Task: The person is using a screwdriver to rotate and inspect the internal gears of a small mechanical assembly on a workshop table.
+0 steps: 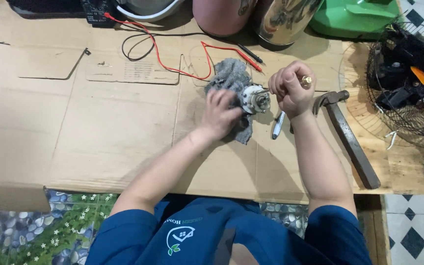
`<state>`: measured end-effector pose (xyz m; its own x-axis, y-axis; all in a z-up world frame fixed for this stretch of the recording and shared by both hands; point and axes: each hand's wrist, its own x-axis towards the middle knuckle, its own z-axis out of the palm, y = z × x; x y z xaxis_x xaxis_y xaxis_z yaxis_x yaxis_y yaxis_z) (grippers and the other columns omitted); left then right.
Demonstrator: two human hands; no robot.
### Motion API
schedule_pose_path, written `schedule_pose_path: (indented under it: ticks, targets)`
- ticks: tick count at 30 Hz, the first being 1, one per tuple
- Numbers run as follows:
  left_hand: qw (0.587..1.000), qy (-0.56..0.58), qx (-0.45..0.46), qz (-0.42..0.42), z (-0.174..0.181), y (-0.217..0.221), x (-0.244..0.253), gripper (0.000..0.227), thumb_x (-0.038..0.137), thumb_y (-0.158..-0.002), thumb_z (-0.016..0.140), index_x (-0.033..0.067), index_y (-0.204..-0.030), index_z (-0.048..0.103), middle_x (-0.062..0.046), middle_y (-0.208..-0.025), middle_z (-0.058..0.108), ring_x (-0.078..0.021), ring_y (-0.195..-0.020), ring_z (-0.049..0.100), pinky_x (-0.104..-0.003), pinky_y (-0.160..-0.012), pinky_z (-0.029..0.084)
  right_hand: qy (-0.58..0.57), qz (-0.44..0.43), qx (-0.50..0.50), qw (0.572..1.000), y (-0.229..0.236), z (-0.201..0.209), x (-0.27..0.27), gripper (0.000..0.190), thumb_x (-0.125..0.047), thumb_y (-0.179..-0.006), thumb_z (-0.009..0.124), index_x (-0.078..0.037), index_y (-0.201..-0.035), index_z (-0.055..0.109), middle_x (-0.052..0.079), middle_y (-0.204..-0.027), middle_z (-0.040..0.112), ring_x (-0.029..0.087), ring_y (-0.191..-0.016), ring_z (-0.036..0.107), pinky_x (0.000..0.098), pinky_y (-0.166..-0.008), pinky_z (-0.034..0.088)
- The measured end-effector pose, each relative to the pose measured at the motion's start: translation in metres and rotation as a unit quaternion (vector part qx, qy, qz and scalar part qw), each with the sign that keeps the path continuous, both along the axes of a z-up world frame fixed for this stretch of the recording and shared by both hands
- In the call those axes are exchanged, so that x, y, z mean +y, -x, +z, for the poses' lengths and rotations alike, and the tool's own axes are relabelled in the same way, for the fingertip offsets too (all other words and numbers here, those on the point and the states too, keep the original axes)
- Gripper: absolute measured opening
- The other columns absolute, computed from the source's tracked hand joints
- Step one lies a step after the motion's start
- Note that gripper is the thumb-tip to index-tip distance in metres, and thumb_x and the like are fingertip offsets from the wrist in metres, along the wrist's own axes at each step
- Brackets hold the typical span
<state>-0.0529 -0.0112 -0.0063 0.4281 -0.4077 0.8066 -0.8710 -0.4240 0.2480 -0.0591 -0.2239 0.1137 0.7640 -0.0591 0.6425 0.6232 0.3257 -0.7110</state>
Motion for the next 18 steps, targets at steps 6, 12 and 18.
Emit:
schedule_pose_path:
  ticks: [6, 12, 18]
  targets:
    - [0.986, -0.071, -0.136, -0.060, 0.008, 0.019, -0.023, 0.020, 0.019, -0.084, 0.065, 0.0184, -0.066, 0.057, -0.006, -0.063, 0.048, -0.0249, -0.058, 0.050, -0.043, -0.068, 0.036, 0.000, -0.005, 0.004, 1.000, -0.004, -0.007, 0.000, 0.031, -0.013, -0.104, 0.060, -0.002, -0.079, 0.046, 0.007, -0.045, 0.032, 0.015, -0.034, 0.034, 0.0329, -0.045, 0.039]
    - [0.998, 0.036, -0.015, -0.057, -0.001, 0.014, -0.033, 0.019, 0.027, -0.098, 0.047, 0.0238, -0.088, 0.063, 0.003, -0.067, 0.048, -0.0185, -0.060, 0.054, -0.037, -0.066, 0.036, -0.006, -0.011, 0.016, 1.000, 0.003, -0.005, 0.006, 0.029, -0.011, -0.104, 0.060, -0.001, -0.080, 0.046, 0.005, -0.048, 0.031, 0.014, -0.036, 0.033, 0.0309, -0.043, 0.034]
    - [0.980, 0.032, 0.179, 0.081, 0.012, 0.009, -0.024, 0.091, 0.055, -0.060, 0.092, 0.0137, -0.128, 0.048, -0.014, -0.124, 0.047, -0.0399, -0.113, 0.054, -0.052, -0.086, 0.046, -0.008, -0.028, 0.021, 0.999, -0.001, -0.006, 0.001, 0.030, -0.012, -0.105, 0.060, -0.002, -0.079, 0.047, 0.007, -0.043, 0.030, 0.017, -0.031, 0.033, 0.0336, -0.044, 0.040]
